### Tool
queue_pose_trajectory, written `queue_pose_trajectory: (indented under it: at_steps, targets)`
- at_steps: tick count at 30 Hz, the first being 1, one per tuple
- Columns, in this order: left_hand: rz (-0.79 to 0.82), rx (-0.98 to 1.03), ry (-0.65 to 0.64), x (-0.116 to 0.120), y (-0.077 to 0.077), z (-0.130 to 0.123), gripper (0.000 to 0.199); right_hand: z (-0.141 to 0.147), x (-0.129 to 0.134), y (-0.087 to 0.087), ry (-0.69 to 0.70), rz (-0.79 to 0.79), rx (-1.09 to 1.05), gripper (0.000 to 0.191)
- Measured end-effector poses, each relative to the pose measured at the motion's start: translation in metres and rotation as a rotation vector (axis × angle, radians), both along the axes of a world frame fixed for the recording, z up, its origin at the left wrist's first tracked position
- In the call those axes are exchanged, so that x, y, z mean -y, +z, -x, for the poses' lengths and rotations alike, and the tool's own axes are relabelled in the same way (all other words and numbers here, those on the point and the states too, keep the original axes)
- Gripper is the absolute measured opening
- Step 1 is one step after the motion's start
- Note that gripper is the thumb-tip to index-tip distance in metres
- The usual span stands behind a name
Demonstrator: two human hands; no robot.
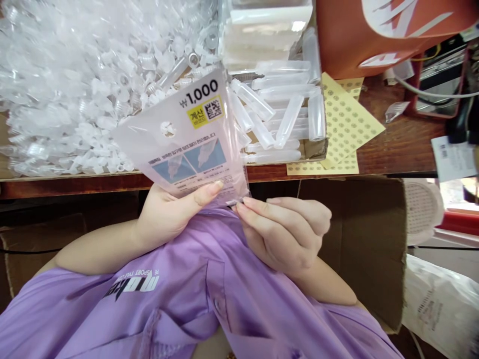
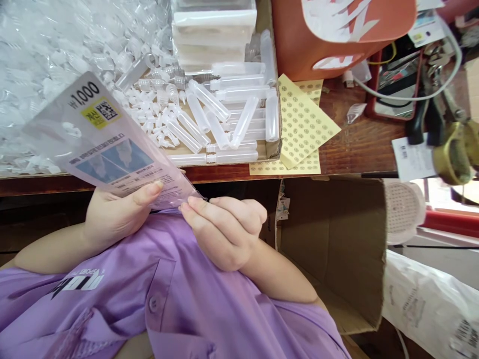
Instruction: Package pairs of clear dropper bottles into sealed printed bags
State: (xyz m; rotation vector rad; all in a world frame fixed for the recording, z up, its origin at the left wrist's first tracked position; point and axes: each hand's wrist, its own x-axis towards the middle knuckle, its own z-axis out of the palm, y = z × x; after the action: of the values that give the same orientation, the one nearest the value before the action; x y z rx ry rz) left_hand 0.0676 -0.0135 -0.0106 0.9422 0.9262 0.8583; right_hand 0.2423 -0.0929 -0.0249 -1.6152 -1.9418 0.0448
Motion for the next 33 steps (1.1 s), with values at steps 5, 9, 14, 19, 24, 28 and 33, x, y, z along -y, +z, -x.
queue_pose_trajectory:
  at_steps: [5, 9, 14, 19, 24, 28, 33]
  targets:
    - [0.038, 0.027, 0.044, -0.001, 0.003, -0.001, 0.024, 0.005, 0.004, 0.004, 0.062, -0.032, 0.021, 0.010]
    - [0.119, 0.062, 0.040, -0.006, 0.008, 0.000, 0.021, 0.007, 0.004, 0.003, 0.236, -0.280, -0.024, 0.014]
    - [0.168, 0.115, -0.004, -0.011, 0.013, 0.000, 0.020, 0.006, -0.002, -0.002, 0.346, -0.336, -0.081, 0.018]
    - [0.238, 0.198, -0.079, -0.011, 0.013, 0.003, 0.020, 0.000, -0.005, 0.003, 0.303, -0.189, -0.124, 0.010]
    - [0.275, 0.242, -0.266, -0.012, 0.009, 0.010, 0.029, 0.004, -0.013, 0.008, 0.105, -0.151, -0.075, 0.015]
    - [0.258, 0.222, -0.291, -0.010, 0.008, 0.007, 0.027, 0.009, -0.017, 0.008, 0.039, -0.244, 0.018, 0.021]
    - [0.228, 0.198, -0.262, -0.007, 0.010, 0.002, 0.024, 0.011, -0.013, 0.010, 0.061, -0.301, 0.039, 0.010]
